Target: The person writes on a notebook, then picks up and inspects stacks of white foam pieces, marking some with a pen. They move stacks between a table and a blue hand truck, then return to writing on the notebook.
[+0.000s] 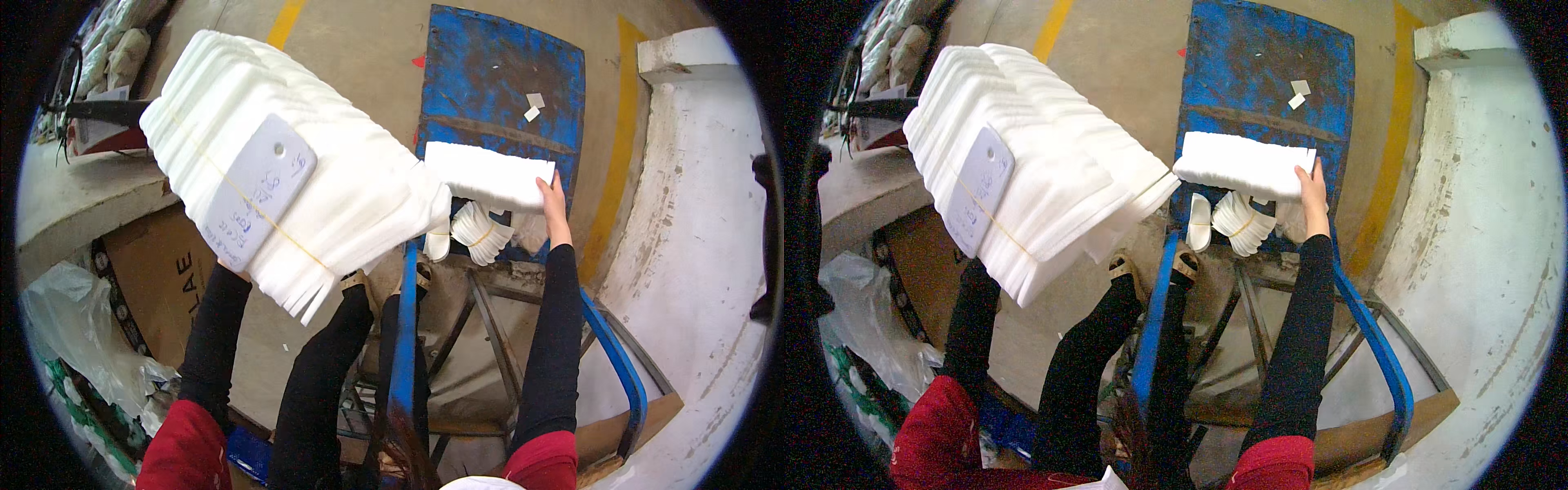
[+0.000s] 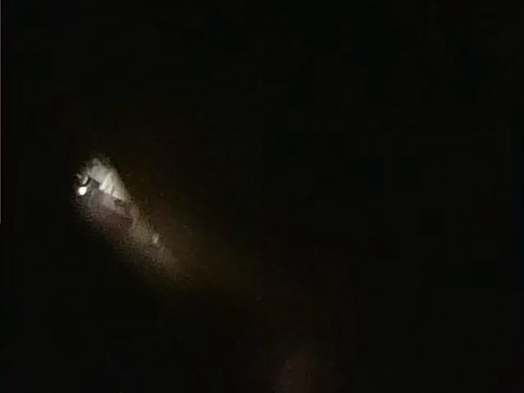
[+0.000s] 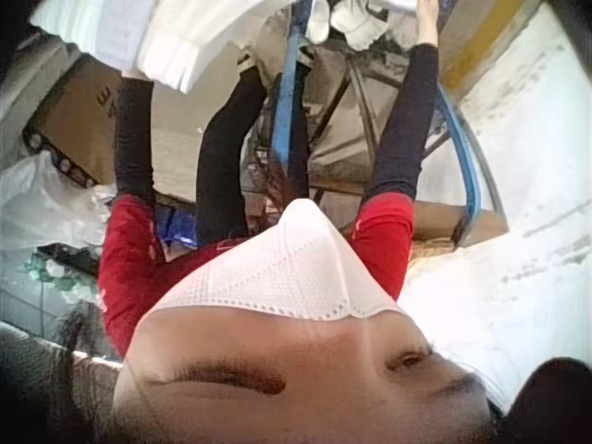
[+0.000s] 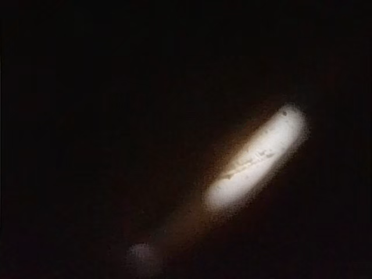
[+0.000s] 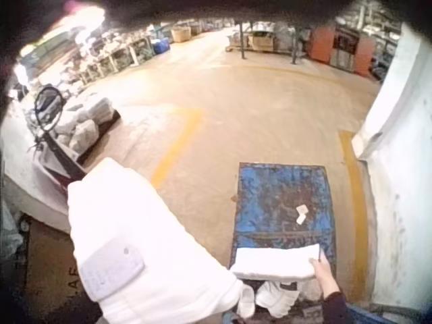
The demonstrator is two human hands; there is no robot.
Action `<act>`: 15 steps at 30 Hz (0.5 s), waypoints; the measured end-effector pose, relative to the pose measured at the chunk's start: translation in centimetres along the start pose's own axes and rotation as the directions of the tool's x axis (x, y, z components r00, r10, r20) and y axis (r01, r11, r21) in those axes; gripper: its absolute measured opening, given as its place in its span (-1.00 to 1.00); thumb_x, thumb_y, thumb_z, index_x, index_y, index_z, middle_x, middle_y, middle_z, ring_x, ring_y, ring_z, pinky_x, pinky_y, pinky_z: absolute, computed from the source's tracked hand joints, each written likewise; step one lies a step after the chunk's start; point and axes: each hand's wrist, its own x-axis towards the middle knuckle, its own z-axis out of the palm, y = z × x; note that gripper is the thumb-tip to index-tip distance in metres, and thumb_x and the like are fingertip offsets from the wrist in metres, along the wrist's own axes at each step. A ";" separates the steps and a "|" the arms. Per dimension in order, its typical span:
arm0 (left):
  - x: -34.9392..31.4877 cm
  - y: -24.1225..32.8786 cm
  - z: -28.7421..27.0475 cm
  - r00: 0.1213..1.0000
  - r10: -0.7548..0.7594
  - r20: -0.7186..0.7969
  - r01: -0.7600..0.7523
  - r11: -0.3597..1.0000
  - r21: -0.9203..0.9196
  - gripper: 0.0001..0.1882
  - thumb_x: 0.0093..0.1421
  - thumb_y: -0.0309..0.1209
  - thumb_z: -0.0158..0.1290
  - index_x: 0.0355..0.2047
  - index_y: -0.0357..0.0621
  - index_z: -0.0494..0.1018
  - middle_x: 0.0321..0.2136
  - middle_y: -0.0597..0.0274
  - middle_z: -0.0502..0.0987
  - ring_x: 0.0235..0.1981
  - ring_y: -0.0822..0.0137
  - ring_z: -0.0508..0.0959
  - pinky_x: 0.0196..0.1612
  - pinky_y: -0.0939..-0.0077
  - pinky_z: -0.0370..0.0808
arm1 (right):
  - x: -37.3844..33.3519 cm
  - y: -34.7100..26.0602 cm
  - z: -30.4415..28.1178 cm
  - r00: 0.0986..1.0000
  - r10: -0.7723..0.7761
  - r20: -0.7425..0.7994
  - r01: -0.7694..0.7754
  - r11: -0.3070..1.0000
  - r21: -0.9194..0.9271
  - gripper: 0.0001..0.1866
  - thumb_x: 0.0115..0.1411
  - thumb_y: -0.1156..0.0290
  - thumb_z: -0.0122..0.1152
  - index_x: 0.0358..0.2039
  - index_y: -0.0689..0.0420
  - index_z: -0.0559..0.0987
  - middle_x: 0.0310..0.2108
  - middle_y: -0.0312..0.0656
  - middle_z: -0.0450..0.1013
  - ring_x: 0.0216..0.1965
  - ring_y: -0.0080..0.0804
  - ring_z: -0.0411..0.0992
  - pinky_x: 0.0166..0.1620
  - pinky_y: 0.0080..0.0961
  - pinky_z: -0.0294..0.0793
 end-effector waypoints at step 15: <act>3.4 -7.6 3.6 0.964 -0.262 0.043 0.255 0.959 0.125 -0.46 0.33 -0.14 -0.05 0.18 -0.25 0.25 0.09 0.11 0.41 0.05 0.32 0.46 0.09 0.33 0.44 | 3.1 5.7 5.1 0.970 -0.237 0.045 0.240 0.924 -0.297 -0.41 0.13 0.42 0.24 0.20 0.09 0.36 0.15 -0.06 0.37 0.17 -0.15 0.32 0.19 -0.32 0.28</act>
